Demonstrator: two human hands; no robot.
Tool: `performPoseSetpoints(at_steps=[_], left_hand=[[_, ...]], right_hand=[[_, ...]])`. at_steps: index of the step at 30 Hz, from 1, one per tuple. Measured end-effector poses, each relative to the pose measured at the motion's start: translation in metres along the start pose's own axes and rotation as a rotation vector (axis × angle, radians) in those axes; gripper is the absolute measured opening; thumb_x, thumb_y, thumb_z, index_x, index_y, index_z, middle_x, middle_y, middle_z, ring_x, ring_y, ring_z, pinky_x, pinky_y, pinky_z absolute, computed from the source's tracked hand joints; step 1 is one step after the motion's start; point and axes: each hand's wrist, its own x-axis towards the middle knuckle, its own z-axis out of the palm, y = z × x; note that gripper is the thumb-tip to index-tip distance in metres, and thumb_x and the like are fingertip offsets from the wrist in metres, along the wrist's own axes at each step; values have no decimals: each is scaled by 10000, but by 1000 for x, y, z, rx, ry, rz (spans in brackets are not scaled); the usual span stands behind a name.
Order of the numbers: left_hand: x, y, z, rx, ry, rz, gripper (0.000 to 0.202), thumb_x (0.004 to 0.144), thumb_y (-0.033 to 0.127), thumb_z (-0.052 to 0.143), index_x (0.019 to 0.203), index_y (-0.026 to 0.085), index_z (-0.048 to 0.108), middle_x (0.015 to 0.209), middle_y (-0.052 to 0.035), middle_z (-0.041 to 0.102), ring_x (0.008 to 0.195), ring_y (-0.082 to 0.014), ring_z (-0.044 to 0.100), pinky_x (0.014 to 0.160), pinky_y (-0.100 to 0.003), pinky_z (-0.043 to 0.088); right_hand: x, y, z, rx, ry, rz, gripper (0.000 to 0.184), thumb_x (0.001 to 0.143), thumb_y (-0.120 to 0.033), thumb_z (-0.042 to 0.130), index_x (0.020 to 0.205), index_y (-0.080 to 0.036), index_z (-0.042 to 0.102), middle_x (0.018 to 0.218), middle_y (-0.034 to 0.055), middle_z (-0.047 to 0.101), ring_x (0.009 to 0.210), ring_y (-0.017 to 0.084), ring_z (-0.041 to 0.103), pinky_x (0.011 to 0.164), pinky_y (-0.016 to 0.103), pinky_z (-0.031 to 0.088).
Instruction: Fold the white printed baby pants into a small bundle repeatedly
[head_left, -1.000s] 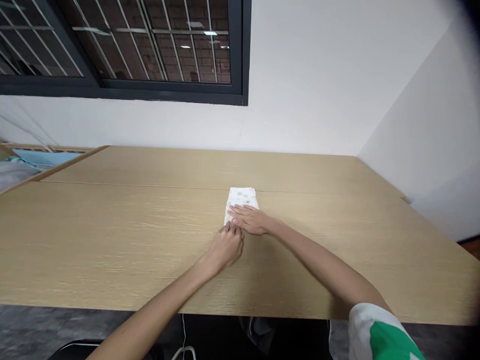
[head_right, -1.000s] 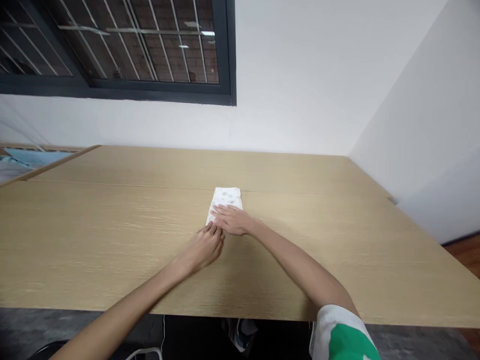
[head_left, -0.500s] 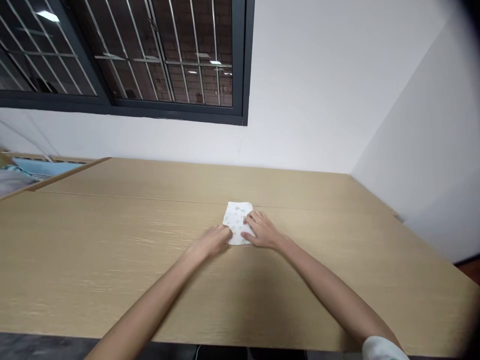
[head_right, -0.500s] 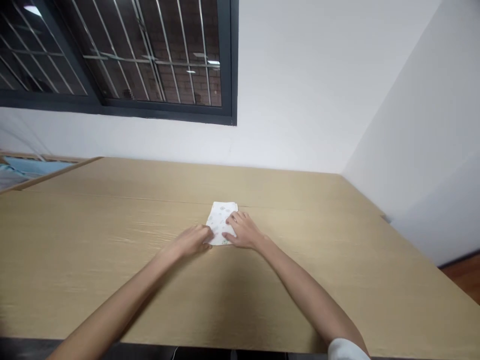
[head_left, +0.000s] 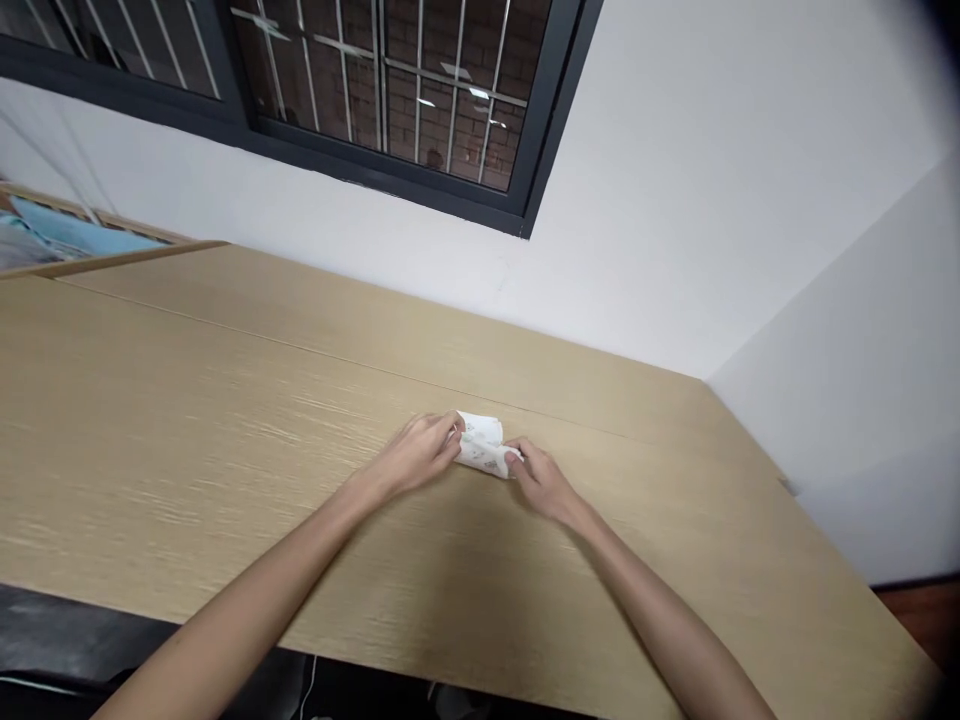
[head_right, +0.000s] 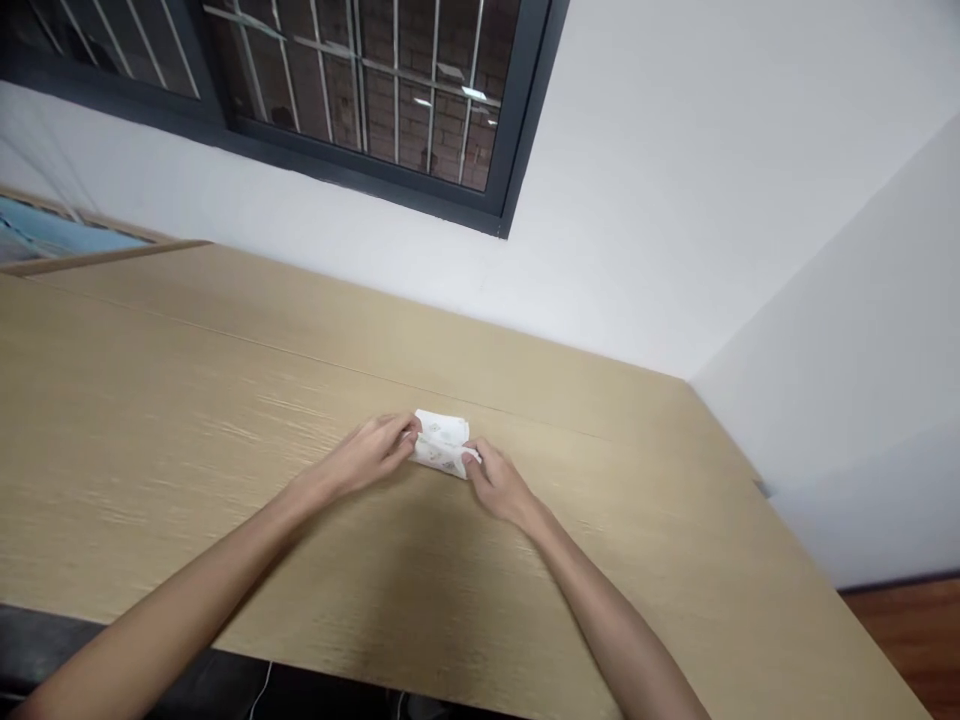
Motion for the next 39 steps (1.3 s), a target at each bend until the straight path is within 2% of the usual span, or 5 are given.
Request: performPoseSetpoints(at_steps=[5,14,17,30,39], left_hand=[[-1,-3,5,92,355,-23,276,1045,307,371,1136,177,596,1136,-118,681,1070,-264,618,967,-421,463],[-9,-5,74,186,56,7,646,1033,448,389,1540,49,353,1612,-250,365,1540,-357,269,1208,-538,299],[-9,-8,85,203,0,-7,690,1021,443,386,1577,44,296,1654,-247,274,1571,-350,178,1228,-541,265],[-13,-26,53,279,-88,-49,675,1023,458,420,1553,50,329,1617,-257,352,1528,-370,286,1222,-535,228],[-2,-37,51,131,-93,-27,680,895,453,641,1473,154,446,1533,-187,501,1383,-349,479,1124,-511,341]], right_hand=[[42,9,8,-9,146,16,348,1085,-456,323,1110,-215,572,1026,61,698,937,224,651,847,334,506],[62,28,40,-382,354,-47,451,1072,-337,299,1405,-128,520,1342,216,592,1279,334,515,1102,534,394],[55,19,46,-432,197,-203,525,1085,-363,284,1534,-120,409,1528,206,481,1430,309,414,1181,509,332],[47,27,5,-453,-259,-141,867,980,-615,522,1641,-145,215,1658,186,297,1550,344,233,1248,546,193],[48,40,20,-318,-150,-172,792,836,-218,567,1582,-124,317,1611,201,382,1487,332,343,1198,537,280]])
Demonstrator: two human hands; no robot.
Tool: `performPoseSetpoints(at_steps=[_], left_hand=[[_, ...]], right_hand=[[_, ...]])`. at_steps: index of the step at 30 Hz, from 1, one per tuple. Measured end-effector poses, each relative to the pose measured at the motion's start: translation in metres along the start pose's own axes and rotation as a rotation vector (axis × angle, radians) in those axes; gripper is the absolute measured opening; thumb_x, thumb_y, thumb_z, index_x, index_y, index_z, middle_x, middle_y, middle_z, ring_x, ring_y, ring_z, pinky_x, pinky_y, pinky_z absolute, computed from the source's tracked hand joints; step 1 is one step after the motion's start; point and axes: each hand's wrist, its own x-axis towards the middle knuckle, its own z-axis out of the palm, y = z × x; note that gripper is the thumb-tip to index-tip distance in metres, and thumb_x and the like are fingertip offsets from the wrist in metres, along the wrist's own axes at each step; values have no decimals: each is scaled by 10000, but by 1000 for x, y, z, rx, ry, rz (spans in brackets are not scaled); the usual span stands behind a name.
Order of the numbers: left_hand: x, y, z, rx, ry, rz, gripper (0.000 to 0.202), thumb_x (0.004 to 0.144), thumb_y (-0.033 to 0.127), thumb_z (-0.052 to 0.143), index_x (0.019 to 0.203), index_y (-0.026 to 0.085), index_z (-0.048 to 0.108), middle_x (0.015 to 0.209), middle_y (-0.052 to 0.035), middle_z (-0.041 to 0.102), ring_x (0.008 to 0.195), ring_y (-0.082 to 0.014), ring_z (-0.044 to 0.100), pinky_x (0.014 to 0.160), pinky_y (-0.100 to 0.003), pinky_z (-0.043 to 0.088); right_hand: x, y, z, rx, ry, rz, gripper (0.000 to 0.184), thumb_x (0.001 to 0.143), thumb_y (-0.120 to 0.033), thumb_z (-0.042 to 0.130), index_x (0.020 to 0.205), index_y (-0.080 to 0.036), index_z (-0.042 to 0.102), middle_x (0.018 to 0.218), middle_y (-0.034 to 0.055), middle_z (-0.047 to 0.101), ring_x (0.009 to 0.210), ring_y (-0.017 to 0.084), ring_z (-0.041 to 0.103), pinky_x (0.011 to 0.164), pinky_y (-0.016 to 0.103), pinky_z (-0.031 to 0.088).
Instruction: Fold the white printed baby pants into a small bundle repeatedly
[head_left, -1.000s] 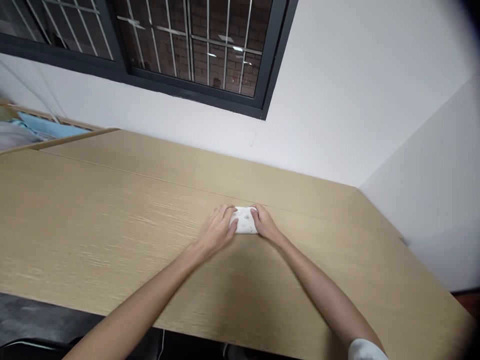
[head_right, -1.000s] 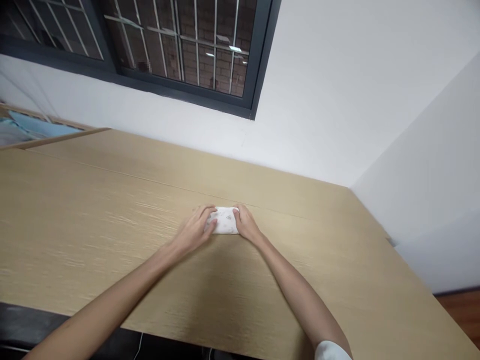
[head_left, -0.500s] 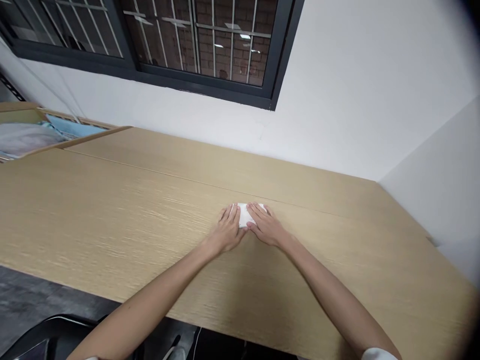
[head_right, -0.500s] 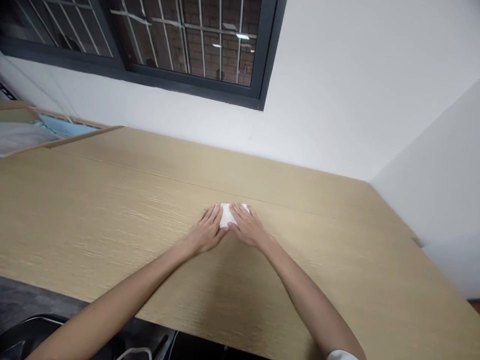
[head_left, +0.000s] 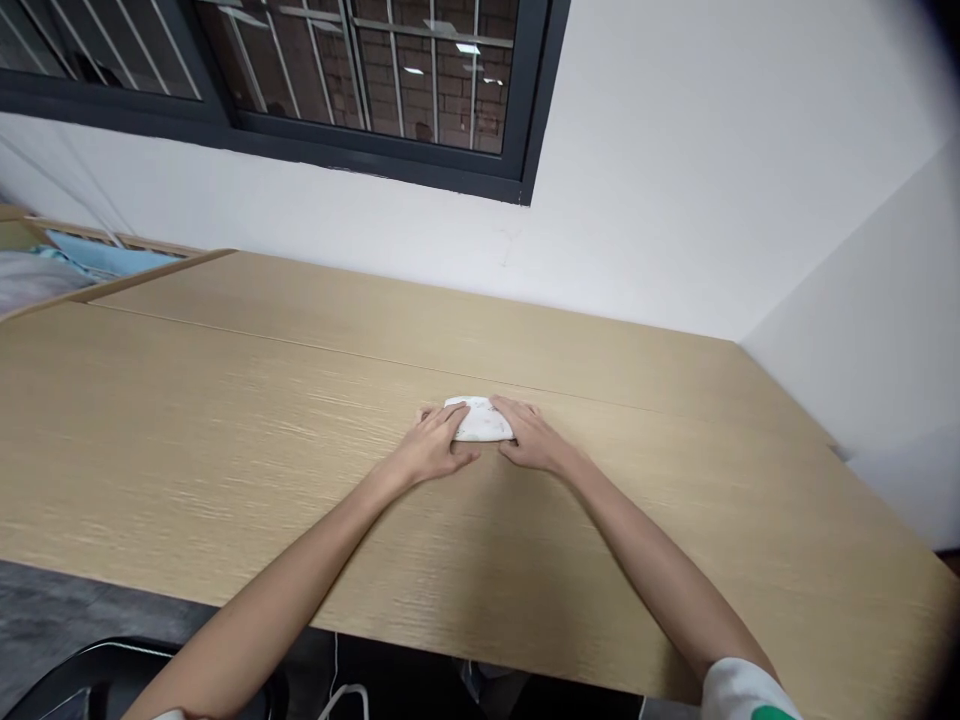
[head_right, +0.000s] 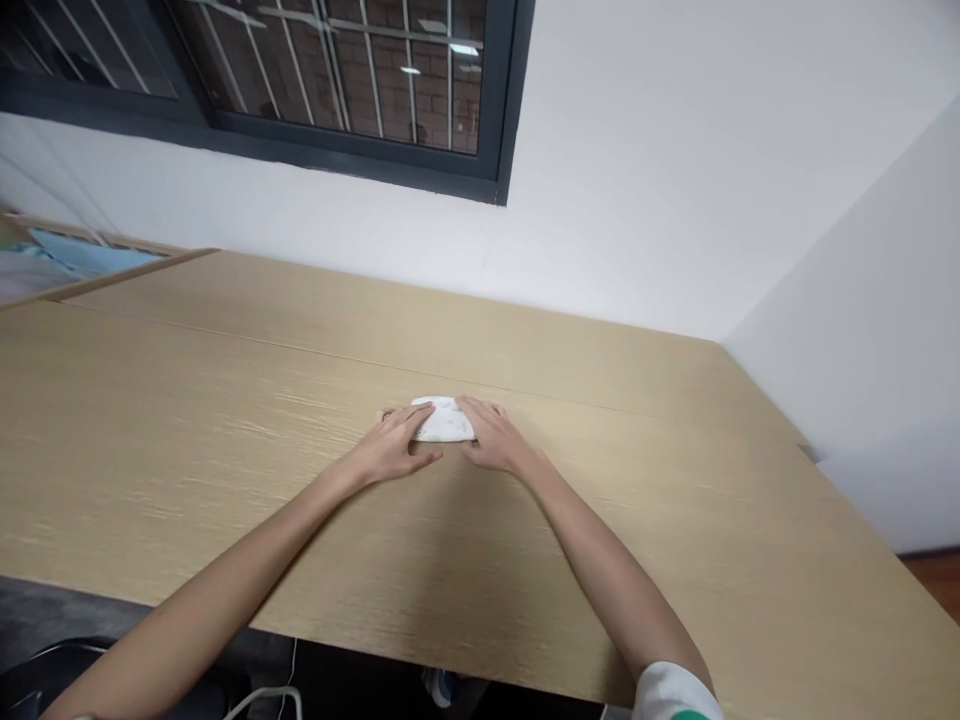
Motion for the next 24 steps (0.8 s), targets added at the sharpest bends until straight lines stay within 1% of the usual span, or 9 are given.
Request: performPoseSetpoints(at_steps=[2,4,7,10,13,15,18,21,24], left_hand=[[3,-3,1,-63,29,-27,565,908,359,604,1431,179,488,1469,-156,573,1354,-323,516,1116,-497,349],[5,-2,-4,-141,100,-51,390,944,309,530,1315,198,578,1355,-123,652,1280,-295,572,1095,-484,370],[4,9,-17,-344,238,-110,307,987,404,486,1165,206,638,1197,-94,697,1134,-263,629,994,-428,463],[0,23,-25,-617,257,-192,442,953,469,557,1305,203,541,1026,-52,709,915,-215,672,804,-348,532],[-5,33,-21,-651,150,-243,513,930,441,595,1359,190,468,861,-12,686,761,-195,661,714,-333,537],[-8,35,-16,-504,128,-216,428,933,405,587,1296,188,517,952,-55,697,873,-229,677,801,-385,555],[-11,35,-12,-240,205,-104,348,949,347,557,1252,178,573,1298,-155,621,1227,-312,593,1034,-499,495],[-15,37,-11,-140,139,117,339,971,297,526,1286,191,595,1461,-152,536,1360,-310,515,1141,-496,432],[-18,45,-9,-120,-18,304,369,957,249,535,1316,194,603,1525,-139,502,1410,-313,485,1169,-485,419]], right_hand=[[4,1,5,74,143,11,725,814,-190,565,1516,-135,394,1509,206,493,1411,335,433,1154,540,343],[9,-2,3,212,291,50,650,821,-199,587,1451,-155,434,1316,180,620,1248,323,565,1074,529,429],[17,-8,-9,540,491,132,596,890,-308,634,1424,-208,390,1065,89,674,965,256,665,872,427,549],[22,-11,-18,755,598,196,609,893,-430,689,1391,-257,385,1094,67,649,862,206,664,723,333,567],[23,-5,-12,748,595,305,608,850,-482,737,1333,-252,448,1172,87,631,806,185,647,705,337,577],[23,0,-3,724,591,381,653,840,-515,737,1353,-235,446,1275,129,603,864,204,662,769,381,595],[23,6,7,731,662,429,792,902,-560,646,1510,-196,292,1500,224,444,1205,283,617,974,467,559],[19,2,4,627,665,315,798,989,-567,513,1597,-179,172,1642,219,267,1488,296,367,1190,513,371],[13,-16,-8,431,455,118,684,1050,-559,396,1611,-199,244,1697,142,204,1563,262,205,1273,500,206]])
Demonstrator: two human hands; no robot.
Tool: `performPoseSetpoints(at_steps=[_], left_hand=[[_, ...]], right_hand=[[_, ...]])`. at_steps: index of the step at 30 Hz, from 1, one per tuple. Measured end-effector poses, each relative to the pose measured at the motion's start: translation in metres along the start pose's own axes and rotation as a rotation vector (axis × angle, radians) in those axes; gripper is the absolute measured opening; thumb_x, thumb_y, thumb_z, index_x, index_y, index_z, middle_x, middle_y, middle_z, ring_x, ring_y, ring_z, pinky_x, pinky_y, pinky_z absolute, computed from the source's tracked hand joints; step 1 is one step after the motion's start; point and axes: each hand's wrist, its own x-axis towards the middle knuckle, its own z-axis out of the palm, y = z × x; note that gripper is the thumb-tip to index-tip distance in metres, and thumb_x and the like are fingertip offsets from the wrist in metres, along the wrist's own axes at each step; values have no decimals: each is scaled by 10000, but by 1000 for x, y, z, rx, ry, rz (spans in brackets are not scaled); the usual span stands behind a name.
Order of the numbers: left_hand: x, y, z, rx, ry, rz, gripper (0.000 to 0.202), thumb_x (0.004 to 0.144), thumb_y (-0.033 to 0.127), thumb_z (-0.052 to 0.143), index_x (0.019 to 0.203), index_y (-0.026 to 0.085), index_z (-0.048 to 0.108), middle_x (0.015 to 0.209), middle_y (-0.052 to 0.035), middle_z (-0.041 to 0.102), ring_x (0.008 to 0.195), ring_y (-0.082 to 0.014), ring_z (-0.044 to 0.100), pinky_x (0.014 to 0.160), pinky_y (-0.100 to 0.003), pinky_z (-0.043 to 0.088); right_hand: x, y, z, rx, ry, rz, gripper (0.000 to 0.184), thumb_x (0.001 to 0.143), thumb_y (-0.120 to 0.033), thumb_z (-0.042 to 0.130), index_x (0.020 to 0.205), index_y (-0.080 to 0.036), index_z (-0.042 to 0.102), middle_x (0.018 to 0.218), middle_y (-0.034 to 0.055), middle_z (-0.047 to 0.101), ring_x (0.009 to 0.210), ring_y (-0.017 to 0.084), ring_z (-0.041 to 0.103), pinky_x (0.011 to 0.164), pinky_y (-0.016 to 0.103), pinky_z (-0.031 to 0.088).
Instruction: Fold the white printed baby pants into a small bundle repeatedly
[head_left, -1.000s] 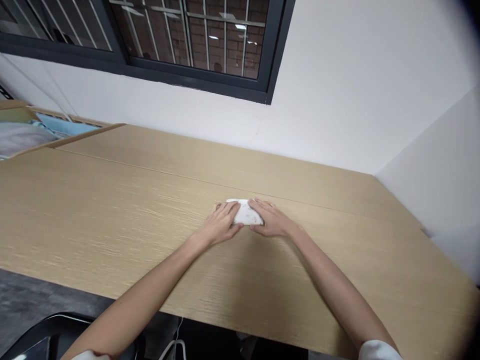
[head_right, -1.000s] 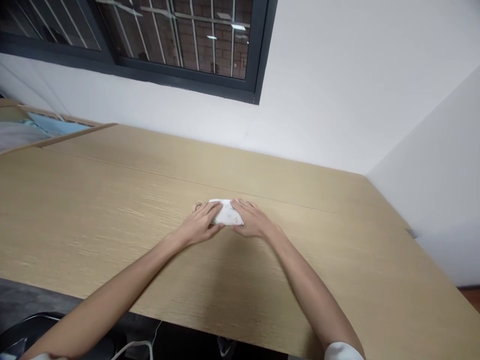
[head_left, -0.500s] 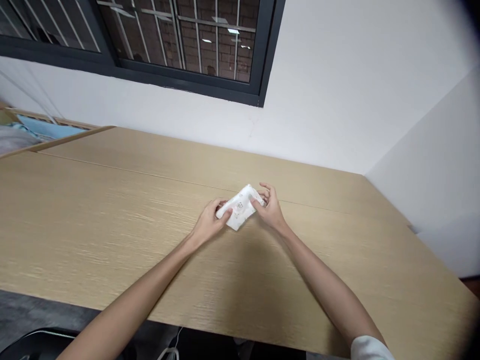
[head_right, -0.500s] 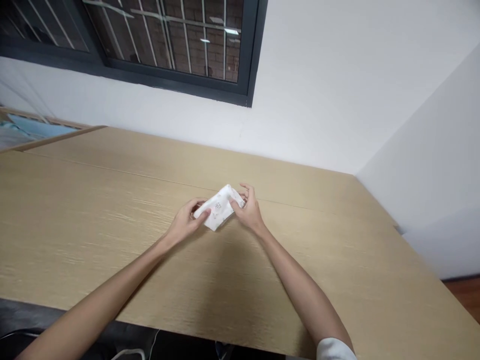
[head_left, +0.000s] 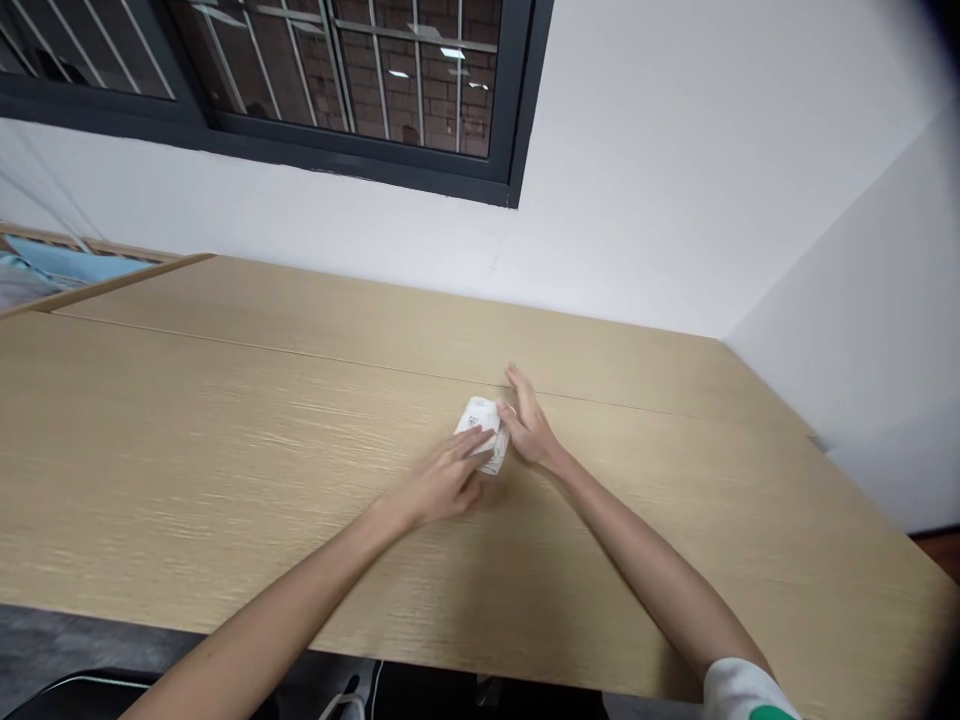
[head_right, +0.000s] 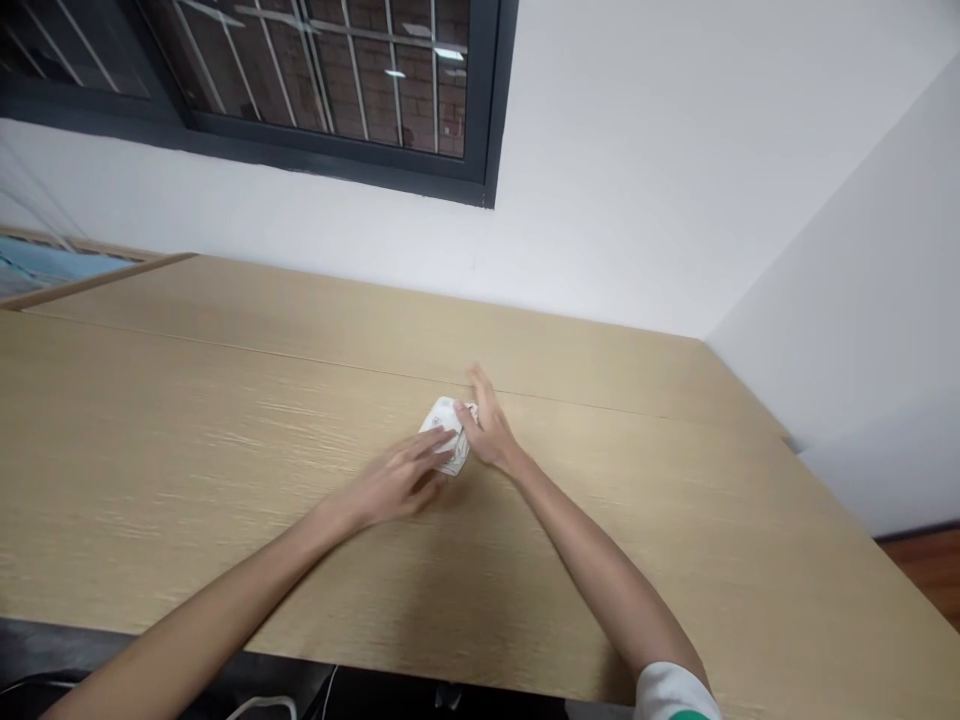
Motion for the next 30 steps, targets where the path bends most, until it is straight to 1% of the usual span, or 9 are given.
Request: performPoseSetpoints(at_steps=[5,9,13,17,20,23,26,28,30], left_hand=[[0,12,14,-6,-117,-24,359,972,287,519,1282,150,639,1306,-167,676,1243,-345,625,1057,-522,512],[-3,13,20,-29,-119,3,410,958,288,547,1344,164,608,1406,-155,628,1330,-350,570,1081,-519,504],[-5,9,19,-27,-143,-43,397,974,342,550,1330,177,612,1452,-156,590,1419,-353,489,1157,-536,446],[-5,7,18,-56,-129,1,582,971,351,548,1515,178,434,1633,-153,375,1545,-321,278,1239,-517,348],[-4,7,17,-59,-159,-27,633,968,369,547,1545,156,394,1657,-161,320,1549,-309,268,1251,-487,329],[-3,7,14,-96,-154,-66,584,987,382,516,1531,190,424,1642,-125,368,1522,-278,346,1245,-452,343],[0,4,9,-131,-36,-150,449,1021,369,458,1435,208,523,1542,-110,518,1424,-255,491,1191,-435,406],[3,-1,5,-77,87,-274,364,1031,369,434,1289,176,603,1364,-137,640,1296,-277,581,1113,-462,461],[5,-7,2,43,165,-415,328,1024,397,444,1128,150,633,1146,-151,689,1144,-306,626,1017,-487,493]], right_hand=[[-12,-41,6,-151,-462,-237,633,1100,-484,306,1609,-107,294,1693,162,214,1570,231,182,1280,441,192],[-19,-38,17,-262,-600,-285,563,1116,-411,267,1569,-101,396,1664,147,295,1550,246,252,1267,461,232],[-17,-5,12,-431,-597,-236,537,1110,-364,237,1573,-150,409,1631,119,376,1552,247,249,1269,499,206],[-12,21,-1,-508,-547,-206,576,1107,-406,193,1627,-172,280,1678,82,269,1564,226,207,1278,495,161],[-11,32,-7,-524,-481,-159,628,1101,-473,161,1637,-154,240,1687,81,243,1572,231,176,1277,498,149],[-13,40,-10,-512,-411,-79,667,1094,-503,152,1631,-119,248,1680,123,264,1567,241,196,1270,483,167],[-14,45,-11,-476,-359,36,694,1083,-545,197,1623,-114,264,1653,172,322,1546,286,257,1244,506,227],[-15,45,-12,-449,-332,45,682,1079,-549,247,1617,-130,276,1639,177,352,1531,296,287,1228,504,252],[-15,43,-13,-443,-304,11,637,1079,-518,299,1598,-149,319,1622,174,377,1509,293,316,1214,494,262]])
